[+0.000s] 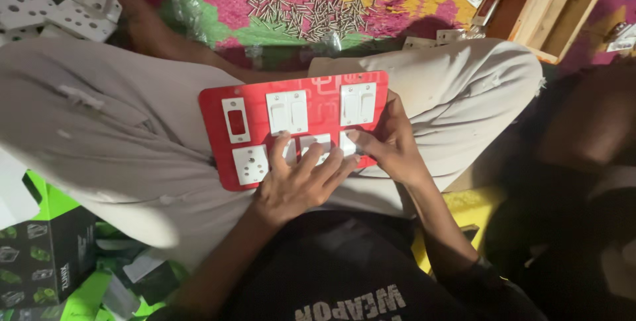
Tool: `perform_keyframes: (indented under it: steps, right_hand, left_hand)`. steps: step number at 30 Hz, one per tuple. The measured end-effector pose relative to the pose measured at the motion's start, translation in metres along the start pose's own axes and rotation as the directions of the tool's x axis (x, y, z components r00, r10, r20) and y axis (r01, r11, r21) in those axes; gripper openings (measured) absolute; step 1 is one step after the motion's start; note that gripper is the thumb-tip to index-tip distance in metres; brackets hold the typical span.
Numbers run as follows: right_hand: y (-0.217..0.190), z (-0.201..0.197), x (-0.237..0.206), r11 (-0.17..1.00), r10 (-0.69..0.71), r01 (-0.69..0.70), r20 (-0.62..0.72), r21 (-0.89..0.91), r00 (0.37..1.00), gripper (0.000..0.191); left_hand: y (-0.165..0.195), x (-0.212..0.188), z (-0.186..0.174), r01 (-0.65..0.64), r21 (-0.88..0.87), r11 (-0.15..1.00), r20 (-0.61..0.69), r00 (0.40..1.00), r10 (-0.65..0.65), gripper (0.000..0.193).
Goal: The person sits cross-legged on a floor mat and assembles white electrical switch and socket modules onto a red mounting plate, pressing each module into the plate openings by hand. They pick modules from piles on the mat, work on the plate on their lap, and later fit a white switch module into an orange plastic enclosure.
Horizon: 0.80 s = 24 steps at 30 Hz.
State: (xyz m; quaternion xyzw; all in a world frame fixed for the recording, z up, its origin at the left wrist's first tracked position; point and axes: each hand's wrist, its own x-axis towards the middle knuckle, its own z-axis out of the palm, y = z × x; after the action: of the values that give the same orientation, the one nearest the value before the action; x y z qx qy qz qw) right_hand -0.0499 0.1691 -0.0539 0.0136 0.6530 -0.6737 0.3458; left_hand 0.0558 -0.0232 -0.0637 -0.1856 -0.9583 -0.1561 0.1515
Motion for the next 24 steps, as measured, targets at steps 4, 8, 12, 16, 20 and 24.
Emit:
perform_keyframes:
  steps: [4, 8, 12, 16, 20, 24]
  right_hand:
    - [-0.0015, -0.0014, -0.0005, 0.992, 0.122, -0.123, 0.017, 0.025, 0.992, 0.075]
    - [-0.0013, -0.0008, 0.0012, 0.997, 0.048, -0.050, 0.028, 0.060, 0.998, 0.069]
    - [-0.0023, 0.0014, 0.0039, 0.995, 0.063, -0.064, 0.014, 0.072, 0.998, 0.071]
    - [-0.0069, 0.0015, 0.0047, 0.992, 0.087, -0.091, 0.042, 0.093, 0.995, 0.070]
    - [-0.0085, 0.0034, 0.0055, 0.993, 0.069, -0.069, 0.002, 0.099, 0.998, 0.068]
    - [-0.0088, 0.0069, 0.0063, 0.989, 0.070, -0.068, -0.011, 0.130, 0.998, 0.067]
  left_hand:
    - [0.0006, -0.0009, 0.0002, 0.000, 0.016, 1.000, 0.011, 1.000, 0.000, 0.031]
    - [0.0011, -0.0020, 0.0045, 0.009, -0.005, 1.000, -0.023, 1.000, -0.009, 0.028]
    - [0.0018, -0.0033, 0.0080, 0.007, 0.010, 1.000, -0.025, 1.000, -0.007, 0.029]
    - [0.0019, -0.0040, 0.0083, 0.007, -0.017, 1.000, -0.042, 0.999, -0.007, 0.028]
    - [0.0016, -0.0062, 0.0066, -0.008, -0.042, 0.999, -0.044, 0.999, 0.006, 0.028]
    - [0.0028, -0.0057, 0.0074, 0.002, 0.005, 1.000, -0.032, 1.000, -0.002, 0.030]
